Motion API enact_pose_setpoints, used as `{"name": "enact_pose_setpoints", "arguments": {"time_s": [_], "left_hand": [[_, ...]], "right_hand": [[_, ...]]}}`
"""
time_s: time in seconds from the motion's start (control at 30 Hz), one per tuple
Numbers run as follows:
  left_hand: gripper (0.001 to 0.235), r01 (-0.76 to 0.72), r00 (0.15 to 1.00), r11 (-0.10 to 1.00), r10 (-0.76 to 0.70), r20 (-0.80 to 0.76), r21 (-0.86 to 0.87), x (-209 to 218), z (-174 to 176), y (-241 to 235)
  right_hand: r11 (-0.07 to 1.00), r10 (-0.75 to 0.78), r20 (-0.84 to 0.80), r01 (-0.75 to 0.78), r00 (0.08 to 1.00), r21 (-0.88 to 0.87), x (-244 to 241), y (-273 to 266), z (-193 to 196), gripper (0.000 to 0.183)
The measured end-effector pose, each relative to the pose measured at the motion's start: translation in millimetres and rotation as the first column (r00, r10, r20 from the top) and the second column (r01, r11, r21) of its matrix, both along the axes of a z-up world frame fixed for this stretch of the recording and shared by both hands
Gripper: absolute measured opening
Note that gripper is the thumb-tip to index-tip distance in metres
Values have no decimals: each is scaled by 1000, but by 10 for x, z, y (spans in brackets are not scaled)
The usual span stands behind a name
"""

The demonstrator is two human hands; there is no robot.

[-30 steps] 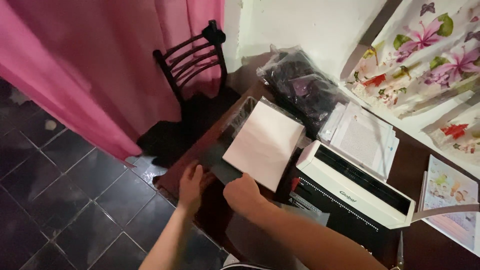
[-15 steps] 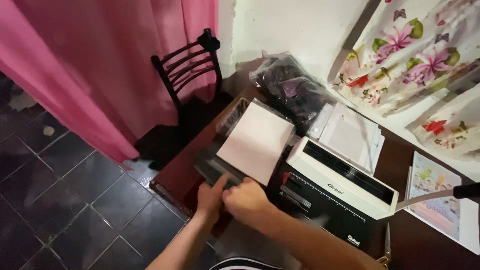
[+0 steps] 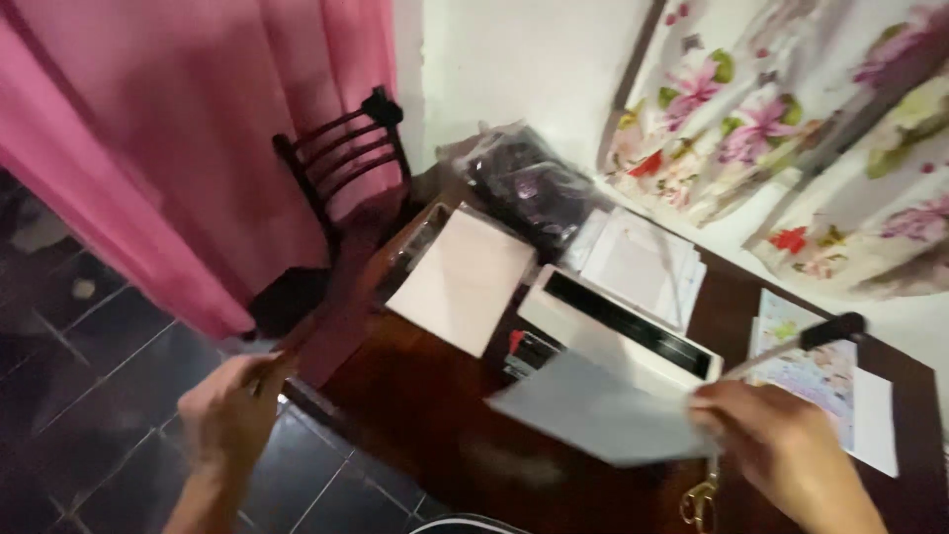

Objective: Organizing and trimming printed pages and covers to prepare a book for spiral binding.

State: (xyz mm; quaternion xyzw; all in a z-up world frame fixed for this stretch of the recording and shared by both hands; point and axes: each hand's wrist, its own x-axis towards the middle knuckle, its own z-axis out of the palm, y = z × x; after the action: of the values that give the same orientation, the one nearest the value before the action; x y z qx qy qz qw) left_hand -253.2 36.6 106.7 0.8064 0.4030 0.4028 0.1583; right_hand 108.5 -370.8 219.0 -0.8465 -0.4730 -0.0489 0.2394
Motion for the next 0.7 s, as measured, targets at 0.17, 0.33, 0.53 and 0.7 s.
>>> {"name": "enact_pose_setpoints", "arguments": {"time_s": [0.17,0.33,0.53,0.7], "left_hand": [[23,155,988,969,-151,-37,194,683,508,-459],[23,413,900,907,-420,116,78,1572,704,-1175],[19,643,765,685,-582,275,-342,2347,669,-2216],[53,781,624,443,-590,513,-441,2678,-74,-2562]], "right_hand": [[929,-296,-112,313,949,199,169,-1106,-308,19],[736,-54,-403,309,913,602,346,-1795,-571,26],[518,201,-611,446,766,730,402,-2300,-1093,22],[501,-322,-495,589,807,634,1043,-2815,-2310,28]]}}
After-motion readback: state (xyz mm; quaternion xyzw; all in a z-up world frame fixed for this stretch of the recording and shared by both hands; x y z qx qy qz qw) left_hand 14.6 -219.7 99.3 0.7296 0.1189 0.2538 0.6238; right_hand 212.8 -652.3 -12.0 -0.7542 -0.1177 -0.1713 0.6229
